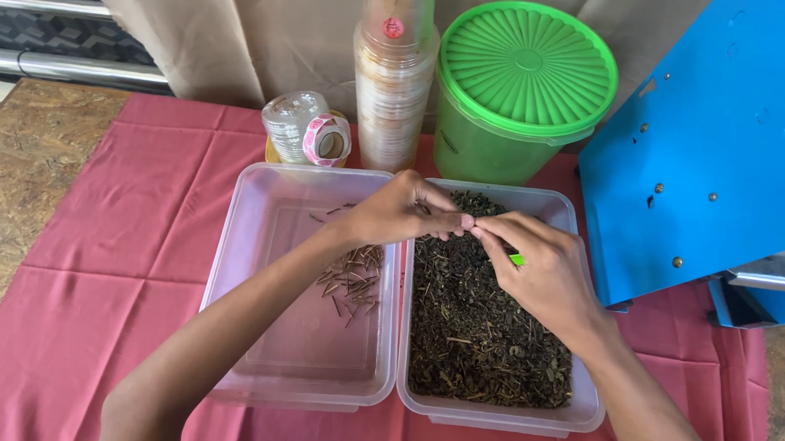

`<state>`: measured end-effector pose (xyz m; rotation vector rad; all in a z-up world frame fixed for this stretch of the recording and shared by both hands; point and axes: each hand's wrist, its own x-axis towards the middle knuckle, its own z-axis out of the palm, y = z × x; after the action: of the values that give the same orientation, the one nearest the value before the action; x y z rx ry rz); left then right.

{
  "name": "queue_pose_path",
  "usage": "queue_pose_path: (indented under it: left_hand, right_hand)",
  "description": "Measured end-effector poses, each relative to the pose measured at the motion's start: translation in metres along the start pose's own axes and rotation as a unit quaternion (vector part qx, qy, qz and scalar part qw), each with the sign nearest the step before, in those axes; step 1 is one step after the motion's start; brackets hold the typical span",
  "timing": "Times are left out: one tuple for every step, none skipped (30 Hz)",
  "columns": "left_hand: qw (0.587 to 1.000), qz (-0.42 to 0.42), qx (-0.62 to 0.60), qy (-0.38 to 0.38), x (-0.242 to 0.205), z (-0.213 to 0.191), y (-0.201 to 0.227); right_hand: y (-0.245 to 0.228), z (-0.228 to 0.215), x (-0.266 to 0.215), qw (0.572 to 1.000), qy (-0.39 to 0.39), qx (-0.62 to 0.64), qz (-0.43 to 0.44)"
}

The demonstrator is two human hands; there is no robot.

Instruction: Sorting tea leaves by manually removing stems and sifting with a spoon.

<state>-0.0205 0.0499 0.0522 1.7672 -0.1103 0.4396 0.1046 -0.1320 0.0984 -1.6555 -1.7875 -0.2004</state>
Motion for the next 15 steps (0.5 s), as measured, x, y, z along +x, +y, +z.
queue_pose_path:
  left_hand:
    - [1.000, -0.001, 0.000, 0.003, 0.000, -0.004, 0.002]
    - [1.000, -0.004, 0.012, -0.002, -0.001, -0.007, 0.004]
    - [1.000, -0.007, 0.024, -0.007, -0.002, -0.011, 0.007]
    - [1.000, -0.008, 0.025, -0.005, -0.004, -0.015, 0.006]
    - [0.999, -0.015, 0.036, 0.005, -0.006, -0.019, 0.005]
    - [0.999, -0.022, 0.046, 0.014, -0.009, -0.023, 0.004]
    - [0.998, -0.023, 0.049, 0.016, -0.014, -0.026, 0.006]
    - [0.997, -0.034, 0.062, 0.022, -0.019, -0.030, 0.009]
    - [0.996, -0.044, 0.076, 0.027, -0.024, -0.034, 0.012]
    - [0.995, -0.045, 0.078, 0.031, -0.029, -0.038, 0.010]
    - [0.994, -0.053, 0.093, 0.032, -0.035, -0.042, 0.009]
    - [0.992, -0.062, 0.108, 0.032, -0.042, -0.046, 0.007]
    - [0.991, -0.064, 0.109, 0.038, -0.051, -0.047, 0.008]
    - [0.989, -0.079, 0.120, 0.036, -0.059, -0.050, 0.010]
    - [0.986, -0.095, 0.131, 0.034, -0.067, -0.052, 0.012]
  right_hand:
    - [-0.001, 0.001, 0.003, 1.000, -0.002, 0.002, -0.002]
    - [-0.003, 0.002, 0.006, 1.000, -0.006, 0.009, -0.002]
    - [-0.004, 0.003, 0.008, 1.000, -0.010, 0.015, -0.002]
    - [-0.001, 0.008, 0.009, 1.000, -0.011, 0.018, -0.004]
    - [0.002, 0.012, 0.010, 0.999, -0.013, 0.028, -0.006]
    - [0.005, 0.017, 0.012, 0.999, -0.015, 0.039, -0.009]
    - [0.002, 0.021, 0.014, 0.999, -0.015, 0.042, -0.011]
    - [0.000, 0.025, 0.017, 0.999, -0.021, 0.040, -0.016]
    - [-0.003, 0.029, 0.020, 0.999, -0.027, 0.038, -0.020]
    - [-0.005, 0.033, 0.022, 0.998, -0.029, 0.041, -0.024]
    - [-0.007, 0.037, 0.025, 0.998, -0.036, 0.041, -0.037]
    - [-0.009, 0.042, 0.027, 0.997, -0.045, 0.042, -0.051]
    - [-0.012, 0.045, 0.029, 0.996, -0.047, 0.046, -0.055]
    - [-0.016, 0.049, 0.032, 0.995, -0.061, 0.032, -0.067]
    - [-0.021, 0.052, 0.034, 0.994, -0.075, 0.018, -0.080]
